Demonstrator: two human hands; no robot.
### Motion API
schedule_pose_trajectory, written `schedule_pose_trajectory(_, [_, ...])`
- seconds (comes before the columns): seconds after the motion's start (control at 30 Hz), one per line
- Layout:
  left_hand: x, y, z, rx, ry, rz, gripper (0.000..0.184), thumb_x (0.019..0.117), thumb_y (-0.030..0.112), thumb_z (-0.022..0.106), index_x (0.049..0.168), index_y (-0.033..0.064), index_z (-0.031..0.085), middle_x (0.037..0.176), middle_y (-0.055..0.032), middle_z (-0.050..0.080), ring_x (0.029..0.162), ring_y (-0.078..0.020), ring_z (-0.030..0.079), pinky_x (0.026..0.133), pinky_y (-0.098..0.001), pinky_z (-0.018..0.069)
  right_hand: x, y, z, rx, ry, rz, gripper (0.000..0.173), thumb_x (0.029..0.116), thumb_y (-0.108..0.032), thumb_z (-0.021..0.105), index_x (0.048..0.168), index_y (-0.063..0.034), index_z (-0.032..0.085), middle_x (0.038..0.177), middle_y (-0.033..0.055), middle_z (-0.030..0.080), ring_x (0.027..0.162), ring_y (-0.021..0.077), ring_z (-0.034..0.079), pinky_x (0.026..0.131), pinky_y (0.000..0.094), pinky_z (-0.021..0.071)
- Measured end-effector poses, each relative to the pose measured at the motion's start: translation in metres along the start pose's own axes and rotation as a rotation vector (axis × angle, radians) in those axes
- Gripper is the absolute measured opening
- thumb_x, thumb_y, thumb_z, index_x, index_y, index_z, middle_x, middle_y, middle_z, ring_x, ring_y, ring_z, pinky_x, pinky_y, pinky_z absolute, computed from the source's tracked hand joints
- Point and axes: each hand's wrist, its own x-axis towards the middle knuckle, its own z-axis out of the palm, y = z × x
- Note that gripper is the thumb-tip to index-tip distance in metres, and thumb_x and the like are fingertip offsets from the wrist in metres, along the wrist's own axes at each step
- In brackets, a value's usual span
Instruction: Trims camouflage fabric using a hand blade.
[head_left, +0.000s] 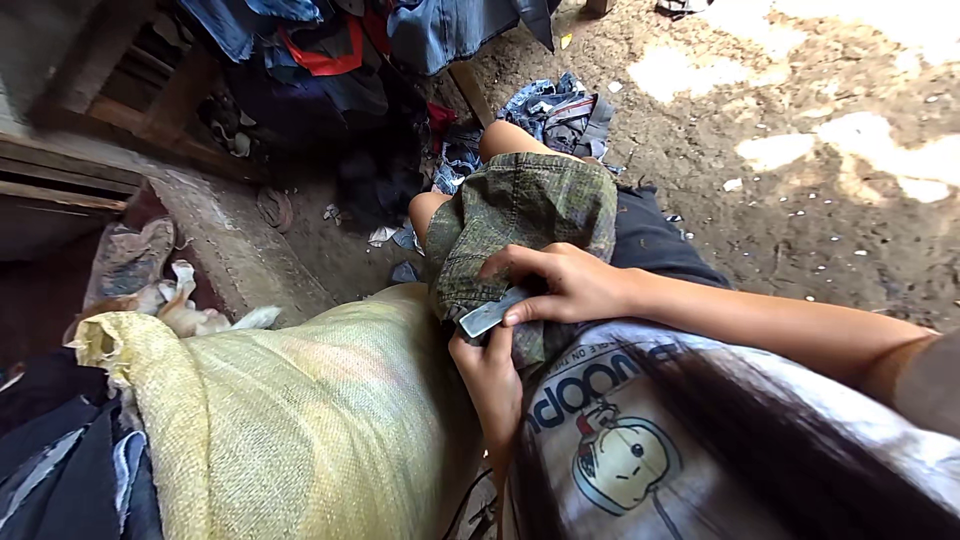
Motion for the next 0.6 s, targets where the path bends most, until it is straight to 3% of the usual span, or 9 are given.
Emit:
schedule_pose_trajectory(0.17, [0.003,0.002,0.001,-0.018,-0.036,-0.093,0.017,0.0819,-0.011,0.062,0.097,-0.0043,0.065,0.084,-0.0046,0.073,0.079,-0.0082,0.072,0.077,-0.0261,0.0619,0.005,0.007,-0.015,0.618,-0.246,0.257,0.014,0.0997,-0.020,0.062,0.100,-0.0072,0.067,0.068,-0.0084,0.059,0.059,-0.0042,0.053,0.055,0.0126,0.0434])
schedule_pose_trajectory(0.23, [0.006,0.003,0.000,0.024,-0.043,-0.092,0.017,0.0817,-0.010,0.063,0.098,-0.0046,0.065,0.083,-0.0043,0.073,0.078,-0.0080,0.072,0.076,-0.0259,0.0621,0.010,0.009,-0.018,0.748,-0.322,0.348,0.018,0.1028,-0.022,0.056,0.089,-0.0112,0.062,0.063,-0.0081,0.055,0.054,-0.0034,0.050,0.050,0.0124,0.0384])
schedule_pose_trajectory(0.3, [0.008,0.003,-0.001,0.064,-0.055,-0.075,0.017,0.0815,-0.009,0.065,0.098,-0.0045,0.064,0.083,-0.0038,0.073,0.077,-0.0074,0.072,0.076,-0.0253,0.0621,0.013,0.007,-0.021,0.804,-0.364,0.411,0.025,0.1044,-0.026,0.051,0.084,-0.0141,0.057,0.059,-0.0075,0.052,0.048,-0.0032,0.047,0.043,0.0122,0.0325])
schedule_pose_trajectory(0.4, [0.010,0.001,0.001,0.099,-0.058,-0.054,0.017,0.0853,-0.008,0.064,0.103,-0.0052,0.063,0.085,-0.0033,0.073,0.081,-0.0056,0.072,0.079,-0.0241,0.0615,0.017,0.006,-0.022,0.805,-0.362,0.428,0.026,0.1056,-0.028,0.048,0.084,-0.0148,0.054,0.059,-0.0073,0.052,0.047,-0.0033,0.046,0.043,0.0122,0.0317])
schedule_pose_trajectory(0.5, [0.011,-0.009,0.003,0.114,-0.090,0.013,0.016,0.0940,0.000,0.062,0.109,-0.0061,0.062,0.090,-0.0021,0.072,0.086,-0.0034,0.070,0.083,-0.0221,0.0596,0.016,0.005,-0.019,0.752,-0.282,0.355,0.025,0.1062,-0.021,0.047,0.085,-0.0117,0.054,0.059,-0.0064,0.052,0.051,-0.0020,0.049,0.049,0.0131,0.0371])
schedule_pose_trajectory(0.6, [0.013,-0.011,0.004,0.076,-0.057,0.016,0.022,0.0919,-0.003,0.065,0.112,-0.0078,0.060,0.092,-0.0063,0.072,0.085,-0.0074,0.071,0.082,-0.0245,0.0605,0.013,0.001,-0.015,0.640,-0.244,0.287,0.022,0.1060,-0.019,0.051,0.088,-0.0090,0.059,0.067,-0.0050,0.056,0.059,-0.0009,0.053,0.057,0.0145,0.0435])
